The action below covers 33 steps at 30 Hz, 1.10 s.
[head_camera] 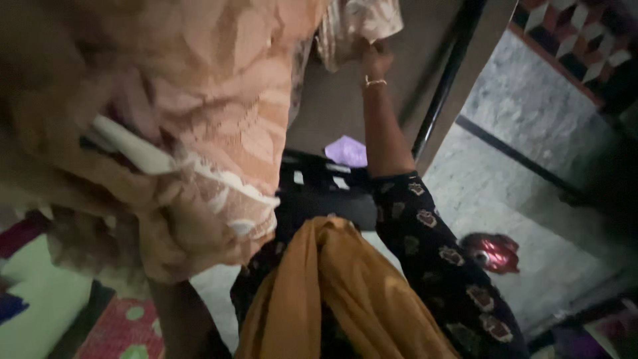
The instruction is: The person vacuums the floor around furniture and then sits on the floor to fold laundry and bedding.
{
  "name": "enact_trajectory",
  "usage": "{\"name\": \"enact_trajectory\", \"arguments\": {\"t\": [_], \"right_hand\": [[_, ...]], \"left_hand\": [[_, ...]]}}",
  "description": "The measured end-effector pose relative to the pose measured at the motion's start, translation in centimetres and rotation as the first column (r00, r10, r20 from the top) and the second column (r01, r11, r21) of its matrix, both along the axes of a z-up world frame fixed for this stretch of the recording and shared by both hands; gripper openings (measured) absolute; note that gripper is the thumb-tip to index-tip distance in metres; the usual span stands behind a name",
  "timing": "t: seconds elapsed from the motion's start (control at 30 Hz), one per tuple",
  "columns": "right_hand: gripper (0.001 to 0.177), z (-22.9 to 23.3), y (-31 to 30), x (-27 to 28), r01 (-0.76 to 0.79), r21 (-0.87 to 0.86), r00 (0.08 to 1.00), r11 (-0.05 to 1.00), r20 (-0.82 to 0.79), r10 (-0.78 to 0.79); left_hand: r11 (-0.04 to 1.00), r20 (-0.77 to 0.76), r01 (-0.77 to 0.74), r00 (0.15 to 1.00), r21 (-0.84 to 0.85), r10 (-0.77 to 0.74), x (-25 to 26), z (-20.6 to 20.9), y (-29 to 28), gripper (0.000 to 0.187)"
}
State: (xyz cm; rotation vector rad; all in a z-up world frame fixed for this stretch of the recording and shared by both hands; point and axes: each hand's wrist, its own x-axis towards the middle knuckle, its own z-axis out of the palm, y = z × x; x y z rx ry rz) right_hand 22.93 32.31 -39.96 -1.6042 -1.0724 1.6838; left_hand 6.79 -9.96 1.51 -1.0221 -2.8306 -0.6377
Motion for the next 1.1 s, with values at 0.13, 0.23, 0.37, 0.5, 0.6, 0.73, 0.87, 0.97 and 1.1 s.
{"name": "enact_trajectory", "arguments": {"t": [0.13, 0.23, 0.37, 0.5, 0.6, 0.73, 0.87, 0.97, 1.1], "right_hand": [[0.052, 4.2, -4.4, 6.5, -0.517, 0.546, 0.773, 0.659, 0.629, 0.084], [0.051, 6.0, -8.5, 12.9, -0.877, 0.450, 0.472, 0.167, 0.872, 0.132], [0.050, 6.4, -15.3, 18.3, -0.939, -0.060, 0.179, 0.337, 0.752, 0.634], [0.015, 5.0, -17.5, 19.0, -0.979, -0.202, -0.204, -0.031, 0.958, 0.202], [0.022, 4.2, -16.3, 17.9, -0.985, -0.139, -0.103, 0.105, 0.951, 0.292], [0.022, 5.6, -13.3, 17.4, -0.990, -0.084, -0.008, 0.115, 0.838, 0.546], [0.025, 10.2, -13.1, 16.1, -0.955, 0.166, 0.289, 0.247, 0.716, 0.636], [0.027, 17.8, -15.8, 14.7, -0.908, 0.172, 0.413, 0.382, 0.515, 0.751], [0.017, 26.8, -21.1, 12.2, -0.792, 0.099, 0.609, 0.603, 0.044, 0.792]], "left_hand": [[1.000, -0.009, -0.008, 1.000, -0.017, 0.008, -0.5, 0.6, -0.8, 0.091], [1.000, -0.007, -0.004, 1.000, -0.023, 0.004, -0.8, 0.5, -0.9, 0.092], [1.000, -0.023, -0.005, 1.000, -0.018, 0.005, -1.8, 0.2, -0.3, 0.092], [1.000, -0.050, -0.010, 0.999, -0.003, 0.010, -2.5, 0.2, 0.3, 0.093], [1.000, -0.067, -0.023, 0.997, 0.008, 0.024, -2.3, 0.8, 0.3, 0.093], [1.000, -0.052, -0.021, 0.998, -0.005, 0.021, -1.5, 1.9, 0.2, 0.094], [0.997, -0.021, -0.029, 0.999, -0.076, 0.028, 0.0, 2.2, 0.5, 0.094], [0.996, -0.238, 0.033, 0.970, -0.084, -0.052, 0.1, 1.3, 0.7, 0.089], [0.849, -0.212, 0.490, 0.867, 0.199, -0.451, 3.4, 1.9, -0.5, 0.040]]}}
